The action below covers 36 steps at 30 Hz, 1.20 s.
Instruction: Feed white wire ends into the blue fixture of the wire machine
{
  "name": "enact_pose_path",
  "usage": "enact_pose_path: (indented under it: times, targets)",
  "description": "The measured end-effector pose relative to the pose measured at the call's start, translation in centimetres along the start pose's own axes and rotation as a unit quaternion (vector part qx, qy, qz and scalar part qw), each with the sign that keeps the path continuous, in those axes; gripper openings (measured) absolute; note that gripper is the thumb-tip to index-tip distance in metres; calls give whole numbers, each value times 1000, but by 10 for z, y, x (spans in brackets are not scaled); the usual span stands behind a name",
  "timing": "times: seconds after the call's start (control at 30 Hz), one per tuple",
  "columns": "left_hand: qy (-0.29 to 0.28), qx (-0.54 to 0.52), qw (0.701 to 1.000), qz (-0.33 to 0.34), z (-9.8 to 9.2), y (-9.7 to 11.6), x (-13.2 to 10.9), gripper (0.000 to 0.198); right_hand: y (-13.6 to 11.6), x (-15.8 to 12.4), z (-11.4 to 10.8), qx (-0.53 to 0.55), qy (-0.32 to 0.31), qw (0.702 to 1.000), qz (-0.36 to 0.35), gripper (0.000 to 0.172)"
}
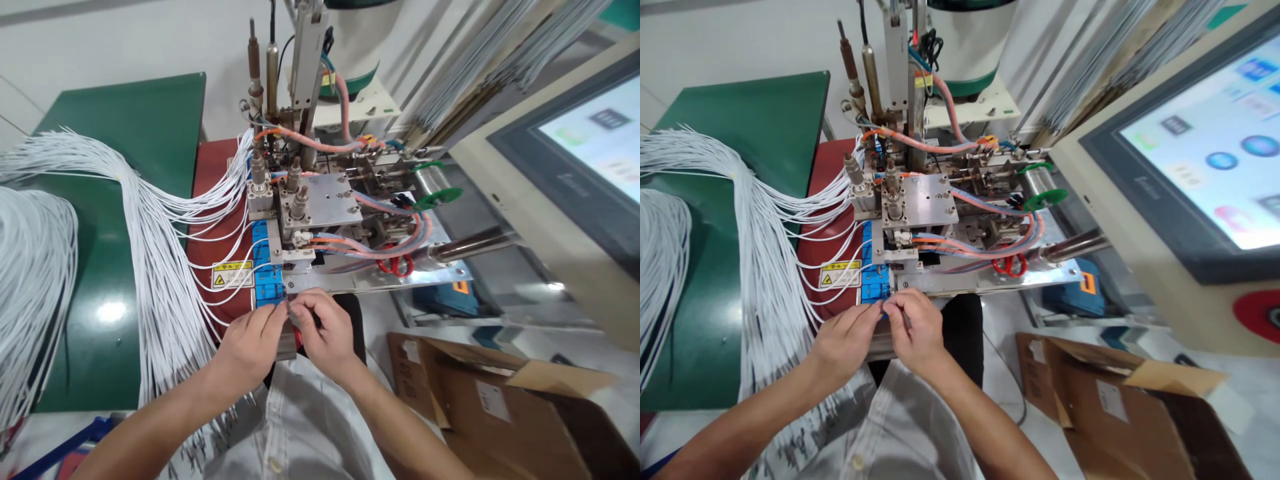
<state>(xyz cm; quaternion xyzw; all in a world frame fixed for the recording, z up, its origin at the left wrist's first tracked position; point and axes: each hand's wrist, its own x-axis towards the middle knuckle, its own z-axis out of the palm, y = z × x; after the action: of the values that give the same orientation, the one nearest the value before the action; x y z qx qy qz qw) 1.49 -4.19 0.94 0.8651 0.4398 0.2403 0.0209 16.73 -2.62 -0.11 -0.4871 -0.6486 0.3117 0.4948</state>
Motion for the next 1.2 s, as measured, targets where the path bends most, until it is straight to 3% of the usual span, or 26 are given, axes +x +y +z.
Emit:
enact_pose_path:
  times: [0.1,0.17,0.27,0.33,0.6,0.9,1.2]
  targets:
    - [-42,-191,972,-128,-4,-1,8,18,1,-1,2,15,-8,1000,0,13]
    - [-59,-292,932,-207,-4,-2,13,14,1,-2,6,62,14,996,69,13]
    - [-51,-350,887,-297,-2,-4,15,13,0,-6,11,113,67,977,165,16]
    - [-46,-368,867,-333,2,-4,13,14,-1,-8,14,115,81,976,163,14]
    - [-36,-385,855,-346,10,-4,8,13,-3,-6,17,52,68,989,117,8]
    - [17,-335,875,-350,11,3,8,10,-4,-8,25,51,77,983,159,12]
    - [11,-353,865,-356,12,4,8,9,-2,-9,26,55,84,984,146,9]
